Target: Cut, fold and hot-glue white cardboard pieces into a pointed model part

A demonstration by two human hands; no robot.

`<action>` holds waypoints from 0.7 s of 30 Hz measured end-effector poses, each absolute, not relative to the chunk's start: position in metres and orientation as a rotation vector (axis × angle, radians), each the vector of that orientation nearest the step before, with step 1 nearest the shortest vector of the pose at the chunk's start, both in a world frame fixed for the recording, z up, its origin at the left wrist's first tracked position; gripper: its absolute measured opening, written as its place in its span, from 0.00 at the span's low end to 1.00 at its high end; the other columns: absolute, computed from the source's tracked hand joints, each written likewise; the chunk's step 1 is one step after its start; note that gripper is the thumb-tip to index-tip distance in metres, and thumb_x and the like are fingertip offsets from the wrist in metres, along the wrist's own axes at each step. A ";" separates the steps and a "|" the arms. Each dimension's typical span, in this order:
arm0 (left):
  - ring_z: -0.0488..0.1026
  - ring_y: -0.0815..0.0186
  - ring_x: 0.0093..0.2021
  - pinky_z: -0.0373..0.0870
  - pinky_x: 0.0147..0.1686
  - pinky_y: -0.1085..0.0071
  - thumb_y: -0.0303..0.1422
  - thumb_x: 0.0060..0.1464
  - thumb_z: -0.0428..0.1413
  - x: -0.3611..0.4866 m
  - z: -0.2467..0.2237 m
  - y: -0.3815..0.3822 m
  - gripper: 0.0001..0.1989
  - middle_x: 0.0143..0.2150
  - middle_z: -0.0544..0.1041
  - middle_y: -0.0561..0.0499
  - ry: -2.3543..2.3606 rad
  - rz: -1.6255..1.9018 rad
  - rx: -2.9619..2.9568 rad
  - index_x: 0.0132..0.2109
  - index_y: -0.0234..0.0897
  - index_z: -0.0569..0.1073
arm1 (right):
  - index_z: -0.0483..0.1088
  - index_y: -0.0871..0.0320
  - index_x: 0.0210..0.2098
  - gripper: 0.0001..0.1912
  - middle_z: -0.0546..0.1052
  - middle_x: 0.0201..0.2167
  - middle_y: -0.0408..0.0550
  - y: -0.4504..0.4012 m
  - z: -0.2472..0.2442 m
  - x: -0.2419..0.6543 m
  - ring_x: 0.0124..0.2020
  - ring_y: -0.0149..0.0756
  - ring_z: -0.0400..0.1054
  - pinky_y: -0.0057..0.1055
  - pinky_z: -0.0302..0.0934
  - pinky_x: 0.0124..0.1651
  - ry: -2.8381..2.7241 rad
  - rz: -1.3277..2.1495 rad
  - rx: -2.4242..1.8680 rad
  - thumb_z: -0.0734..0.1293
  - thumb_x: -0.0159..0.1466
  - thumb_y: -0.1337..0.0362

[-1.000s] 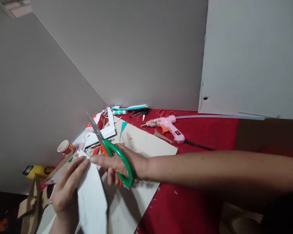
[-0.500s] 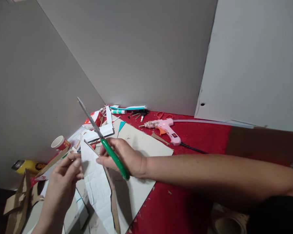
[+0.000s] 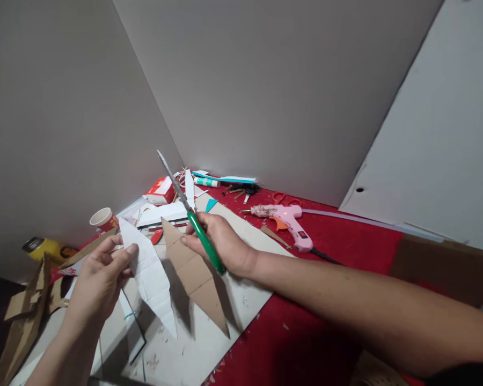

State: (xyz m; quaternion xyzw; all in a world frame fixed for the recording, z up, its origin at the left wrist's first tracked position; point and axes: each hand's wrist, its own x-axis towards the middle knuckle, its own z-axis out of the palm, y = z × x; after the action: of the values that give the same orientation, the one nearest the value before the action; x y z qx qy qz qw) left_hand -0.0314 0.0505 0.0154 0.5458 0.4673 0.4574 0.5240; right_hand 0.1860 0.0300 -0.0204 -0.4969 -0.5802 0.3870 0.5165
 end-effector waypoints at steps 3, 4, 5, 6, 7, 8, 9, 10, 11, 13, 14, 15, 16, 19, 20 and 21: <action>0.66 0.75 0.20 0.60 0.20 0.82 0.34 0.49 0.64 -0.032 0.016 0.052 0.12 0.24 0.73 0.59 1.108 1.114 1.296 0.38 0.39 0.69 | 0.65 0.59 0.31 0.10 0.67 0.23 0.39 0.032 -0.018 0.189 0.23 0.28 0.61 0.25 0.56 0.26 -1.373 0.868 -1.204 0.69 0.55 0.61; 0.65 0.76 0.19 0.60 0.20 0.82 0.34 0.50 0.63 -0.031 0.016 0.053 0.11 0.22 0.71 0.60 1.106 1.108 1.294 0.39 0.39 0.69 | 0.65 0.59 0.31 0.10 0.67 0.22 0.38 0.032 -0.017 0.190 0.22 0.28 0.61 0.25 0.56 0.25 -1.358 0.866 -1.203 0.68 0.56 0.61; 0.64 0.76 0.19 0.60 0.20 0.82 0.34 0.51 0.62 -0.031 0.016 0.053 0.10 0.20 0.69 0.61 1.102 1.094 1.292 0.39 0.40 0.70 | 0.65 0.59 0.30 0.09 0.66 0.21 0.38 0.032 -0.015 0.191 0.21 0.27 0.60 0.25 0.56 0.24 -1.340 0.874 -1.203 0.68 0.56 0.60; 0.62 0.76 0.19 0.61 0.21 0.81 0.34 0.52 0.61 -0.031 0.016 0.053 0.09 0.20 0.68 0.62 1.098 1.073 1.289 0.40 0.40 0.70 | 0.65 0.59 0.30 0.09 0.66 0.20 0.37 0.031 -0.014 0.191 0.20 0.27 0.60 0.25 0.56 0.23 -1.324 0.888 -1.204 0.68 0.57 0.60; 0.63 0.75 0.19 0.63 0.22 0.81 0.34 0.53 0.60 -0.030 0.016 0.053 0.08 0.20 0.68 0.62 1.092 1.048 1.285 0.40 0.41 0.70 | 0.65 0.59 0.30 0.09 0.66 0.20 0.37 0.030 -0.012 0.191 0.19 0.27 0.60 0.25 0.56 0.23 -1.311 0.898 -1.205 0.67 0.57 0.60; 0.64 0.74 0.20 0.65 0.24 0.79 0.34 0.54 0.59 -0.030 0.016 0.053 0.08 0.22 0.69 0.61 1.086 1.026 1.283 0.40 0.41 0.70 | 0.65 0.59 0.30 0.09 0.66 0.20 0.38 0.028 -0.011 0.191 0.20 0.27 0.61 0.25 0.56 0.23 -1.302 0.899 -1.205 0.67 0.57 0.60; 0.66 0.73 0.22 0.67 0.26 0.78 0.35 0.54 0.59 -0.030 0.016 0.053 0.07 0.23 0.71 0.60 1.080 1.005 1.284 0.41 0.42 0.70 | 0.65 0.59 0.31 0.09 0.67 0.20 0.38 0.027 -0.010 0.191 0.20 0.28 0.62 0.26 0.57 0.23 -1.301 0.898 -1.201 0.68 0.56 0.60; 0.68 0.72 0.25 0.68 0.28 0.76 0.35 0.55 0.58 -0.029 0.016 0.053 0.08 0.26 0.73 0.59 1.073 0.981 1.288 0.42 0.43 0.70 | 0.66 0.59 0.31 0.09 0.67 0.20 0.39 0.025 -0.009 0.190 0.21 0.28 0.62 0.26 0.58 0.23 -1.303 0.901 -1.194 0.68 0.56 0.60; 0.70 0.71 0.28 0.70 0.30 0.75 0.36 0.56 0.57 -0.029 0.015 0.052 0.08 0.29 0.75 0.57 1.064 0.959 1.295 0.44 0.43 0.70 | 0.66 0.58 0.31 0.09 0.67 0.20 0.38 0.024 -0.009 0.190 0.20 0.28 0.62 0.26 0.58 0.23 -1.305 0.909 -1.183 0.68 0.56 0.60; 0.72 0.70 0.32 0.70 0.33 0.74 0.36 0.57 0.56 -0.028 0.014 0.052 0.10 0.35 0.77 0.55 1.049 0.932 1.321 0.46 0.43 0.70 | 0.65 0.58 0.30 0.09 0.67 0.20 0.38 0.021 -0.009 0.188 0.19 0.28 0.62 0.26 0.57 0.22 -1.310 0.953 -1.153 0.68 0.56 0.60; 0.71 0.70 0.33 0.70 0.32 0.75 0.36 0.57 0.56 -0.028 0.014 0.051 0.10 0.36 0.77 0.54 1.046 0.929 1.336 0.47 0.42 0.71 | 0.65 0.58 0.30 0.09 0.66 0.20 0.38 0.020 -0.010 0.188 0.19 0.27 0.61 0.26 0.57 0.22 -1.309 0.979 -1.137 0.68 0.56 0.59; 0.71 0.71 0.32 0.69 0.31 0.76 0.36 0.57 0.56 -0.027 0.014 0.051 0.10 0.37 0.77 0.54 1.044 0.935 1.351 0.47 0.42 0.71 | 0.65 0.57 0.30 0.09 0.66 0.20 0.37 0.020 -0.010 0.187 0.18 0.27 0.61 0.26 0.56 0.21 -1.304 0.998 -1.123 0.68 0.56 0.59; 0.70 0.72 0.31 0.69 0.29 0.78 0.35 0.57 0.56 -0.026 0.013 0.051 0.10 0.37 0.76 0.54 1.043 0.952 1.362 0.46 0.41 0.72 | 0.65 0.57 0.30 0.09 0.66 0.20 0.37 0.019 -0.010 0.187 0.19 0.27 0.61 0.26 0.56 0.21 -1.298 1.010 -1.113 0.68 0.56 0.59; 0.68 0.72 0.27 0.67 0.23 0.79 0.34 0.53 0.60 -0.025 0.013 0.052 0.09 0.32 0.75 0.55 1.049 1.031 1.339 0.42 0.39 0.72 | 0.65 0.57 0.30 0.09 0.66 0.20 0.37 0.020 -0.011 0.187 0.19 0.27 0.61 0.26 0.56 0.21 -1.277 1.017 -1.100 0.68 0.56 0.59; 0.68 0.72 0.27 0.69 0.22 0.78 0.33 0.51 0.61 -0.025 0.014 0.052 0.10 0.31 0.74 0.55 1.062 1.064 1.316 0.41 0.39 0.71 | 0.65 0.57 0.30 0.10 0.66 0.19 0.37 0.021 -0.012 0.187 0.19 0.27 0.61 0.26 0.56 0.21 -1.260 1.007 -1.098 0.69 0.55 0.59; 0.68 0.71 0.27 0.70 0.23 0.77 0.33 0.49 0.63 -0.026 0.014 0.053 0.11 0.29 0.74 0.56 1.080 1.104 1.288 0.39 0.38 0.70 | 0.66 0.57 0.30 0.10 0.66 0.19 0.37 0.022 -0.012 0.188 0.18 0.28 0.61 0.26 0.56 0.21 -1.233 0.994 -1.096 0.69 0.55 0.59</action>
State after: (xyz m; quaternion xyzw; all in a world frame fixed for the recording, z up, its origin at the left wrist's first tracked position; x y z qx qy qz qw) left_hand -0.0256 0.0527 0.0137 0.5409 0.4534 0.4636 0.5357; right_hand 0.1876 0.0224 -0.0121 -0.4671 -0.5256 0.4238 0.5709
